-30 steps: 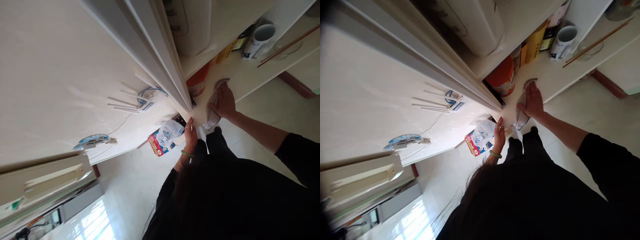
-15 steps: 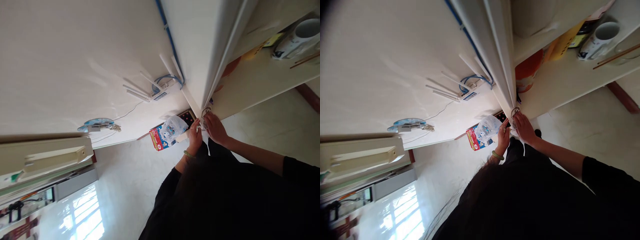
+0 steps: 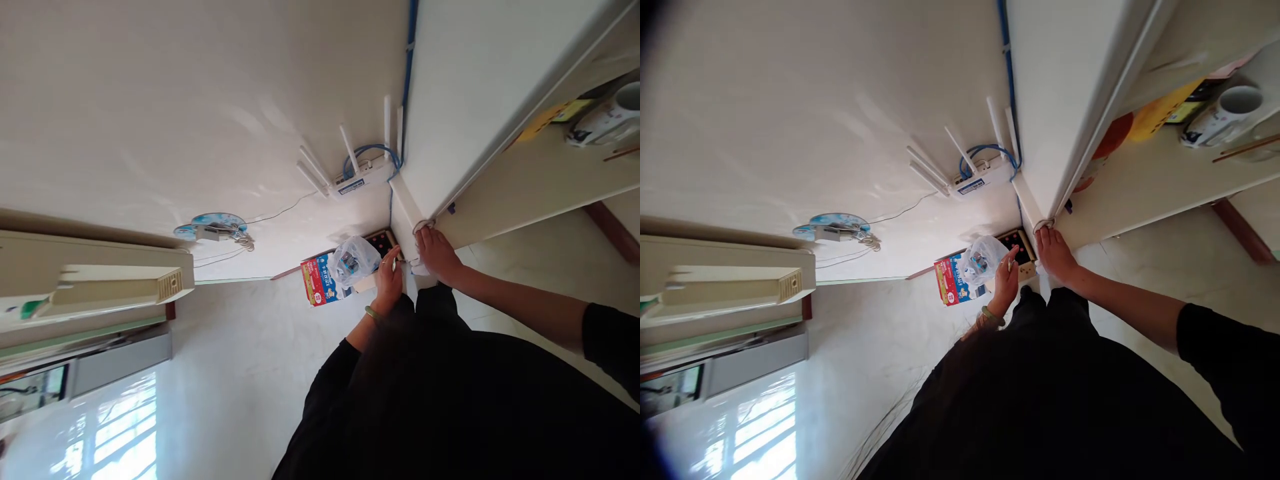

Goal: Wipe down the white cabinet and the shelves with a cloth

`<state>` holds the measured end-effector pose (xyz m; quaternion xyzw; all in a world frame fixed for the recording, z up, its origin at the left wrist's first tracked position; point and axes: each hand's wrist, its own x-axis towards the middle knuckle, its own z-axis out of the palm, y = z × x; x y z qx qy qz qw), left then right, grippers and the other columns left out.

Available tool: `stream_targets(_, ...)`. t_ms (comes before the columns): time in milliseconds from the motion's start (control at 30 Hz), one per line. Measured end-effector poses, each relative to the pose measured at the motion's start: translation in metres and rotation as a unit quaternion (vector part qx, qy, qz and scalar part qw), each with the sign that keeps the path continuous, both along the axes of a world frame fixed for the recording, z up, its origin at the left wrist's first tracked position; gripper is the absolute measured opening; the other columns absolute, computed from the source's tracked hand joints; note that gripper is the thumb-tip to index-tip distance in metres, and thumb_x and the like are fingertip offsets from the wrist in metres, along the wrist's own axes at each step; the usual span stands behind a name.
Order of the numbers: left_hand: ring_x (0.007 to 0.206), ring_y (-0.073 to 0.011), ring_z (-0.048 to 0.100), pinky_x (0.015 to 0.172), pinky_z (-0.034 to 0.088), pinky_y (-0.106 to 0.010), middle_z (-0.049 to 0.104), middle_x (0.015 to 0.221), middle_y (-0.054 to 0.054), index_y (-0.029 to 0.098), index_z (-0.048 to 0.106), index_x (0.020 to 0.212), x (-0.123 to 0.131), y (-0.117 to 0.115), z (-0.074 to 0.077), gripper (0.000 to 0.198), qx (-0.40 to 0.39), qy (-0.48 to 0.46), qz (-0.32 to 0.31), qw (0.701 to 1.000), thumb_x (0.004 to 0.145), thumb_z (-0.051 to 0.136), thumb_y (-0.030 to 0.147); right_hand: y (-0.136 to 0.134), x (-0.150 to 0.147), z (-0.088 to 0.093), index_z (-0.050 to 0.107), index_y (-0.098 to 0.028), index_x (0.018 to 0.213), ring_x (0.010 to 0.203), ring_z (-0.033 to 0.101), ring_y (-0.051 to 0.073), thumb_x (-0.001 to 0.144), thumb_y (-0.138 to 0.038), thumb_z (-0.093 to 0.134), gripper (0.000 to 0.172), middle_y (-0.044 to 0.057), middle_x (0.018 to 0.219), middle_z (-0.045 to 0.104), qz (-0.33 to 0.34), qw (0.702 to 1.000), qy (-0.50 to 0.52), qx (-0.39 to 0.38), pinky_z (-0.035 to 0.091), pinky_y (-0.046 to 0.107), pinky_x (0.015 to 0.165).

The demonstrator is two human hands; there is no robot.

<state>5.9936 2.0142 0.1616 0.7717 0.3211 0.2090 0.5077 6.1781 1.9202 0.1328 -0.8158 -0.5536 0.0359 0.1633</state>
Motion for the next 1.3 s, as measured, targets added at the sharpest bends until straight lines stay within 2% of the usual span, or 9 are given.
stream_targets(200,0.158,-0.0320,0.074,0.141,0.054,-0.059,0.080,0.164,-0.015,0.022,0.078,0.154,-0.009,0.002,0.007,0.048,-0.009,0.042,-0.029,0.999,0.110,0.060,0.016,0.011,0.004,0.006,0.061,0.013,0.169,0.138,0.072,0.056,0.104,-0.012,0.044,0.071,0.046,0.163,0.065,0.036,0.999,-0.012,-0.027,0.060,0.080,0.115)
stream_targets(367,0.156,-0.0316,0.076,0.138,0.058,-0.058,0.081,0.163,-0.012,0.024,0.078,0.155,-0.016,0.006,0.014,0.051,-0.003,0.076,-0.061,0.995,0.108,0.062,0.012,-0.006,0.005,-0.007,0.064,0.008,0.170,0.154,0.067,0.052,0.107,-0.011,0.046,0.068,0.041,0.170,0.064,0.061,0.998,-0.031,-0.018,0.054,0.074,0.131)
stream_targets(500,0.154,-0.0312,0.077,0.137,0.059,-0.055,0.082,0.161,-0.013,0.022,0.079,0.155,-0.028,0.014,0.014,0.049,-0.011,0.100,-0.038,0.994,0.111,0.061,0.013,-0.005,0.000,-0.020,0.065,0.007,0.167,0.165,0.060,0.050,0.108,-0.012,0.045,0.065,0.039,0.173,0.062,0.062,0.997,-0.048,0.001,0.049,0.070,0.139)
stream_targets(600,0.153,-0.0310,0.078,0.137,0.059,-0.054,0.083,0.160,-0.013,0.021,0.079,0.154,-0.032,0.022,0.012,0.047,-0.014,0.109,-0.030,0.993,0.112,0.059,0.013,0.019,-0.004,-0.020,0.065,0.008,0.167,0.170,0.055,0.049,0.109,-0.011,0.042,0.065,0.038,0.176,0.060,0.047,0.998,-0.049,-0.009,0.047,0.069,0.140)
stream_targets(733,0.156,-0.0306,0.075,0.140,0.056,-0.055,0.080,0.164,-0.013,0.021,0.077,0.157,-0.026,0.030,0.013,0.049,-0.002,0.093,-0.046,0.995,0.113,0.058,0.014,0.066,0.004,-0.008,0.060,0.010,0.172,0.173,0.051,0.051,0.107,-0.010,0.042,0.070,0.039,0.178,0.057,0.025,0.999,-0.037,-0.015,0.045,0.072,0.140)
stream_targets(933,0.154,-0.0315,0.076,0.138,0.058,-0.056,0.080,0.163,-0.013,0.023,0.078,0.157,-0.015,0.037,0.019,0.048,0.001,0.068,-0.044,0.997,0.113,0.058,0.018,0.144,0.042,0.011,0.053,0.016,0.173,0.167,0.055,0.052,0.109,-0.010,0.036,0.071,0.045,0.177,0.053,-0.070,0.997,-0.022,-0.002,0.045,0.073,0.137)
stream_targets(1067,0.152,-0.0332,0.077,0.135,0.060,-0.056,0.081,0.161,-0.016,0.020,0.076,0.159,-0.029,0.034,0.020,0.049,0.002,0.070,-0.038,0.997,0.115,0.055,0.020,0.185,0.063,0.017,0.052,0.014,0.174,0.168,0.053,0.052,0.109,-0.009,0.037,0.070,0.045,0.177,0.054,-0.067,0.997,0.012,0.020,0.042,0.077,0.137)
stream_targets(1167,0.150,-0.0339,0.078,0.133,0.061,-0.056,0.083,0.158,-0.017,0.021,0.076,0.159,-0.041,0.030,0.021,0.049,-0.002,0.085,-0.015,0.996,0.114,0.055,0.020,0.196,0.069,0.018,0.050,0.015,0.173,0.174,0.046,0.054,0.110,-0.008,0.031,0.070,0.046,0.179,0.050,-0.069,0.995,0.052,0.040,0.037,0.081,0.138)
stream_targets(1300,0.152,-0.0337,0.077,0.135,0.059,-0.057,0.081,0.161,-0.016,0.023,0.076,0.159,-0.040,0.037,0.026,0.049,0.001,0.080,-0.003,0.997,0.112,0.058,0.020,0.174,0.060,0.023,0.055,0.014,0.168,0.175,0.044,0.056,0.111,-0.008,0.031,0.066,0.046,0.178,0.051,-0.044,0.994,0.082,0.065,0.036,0.083,0.138)
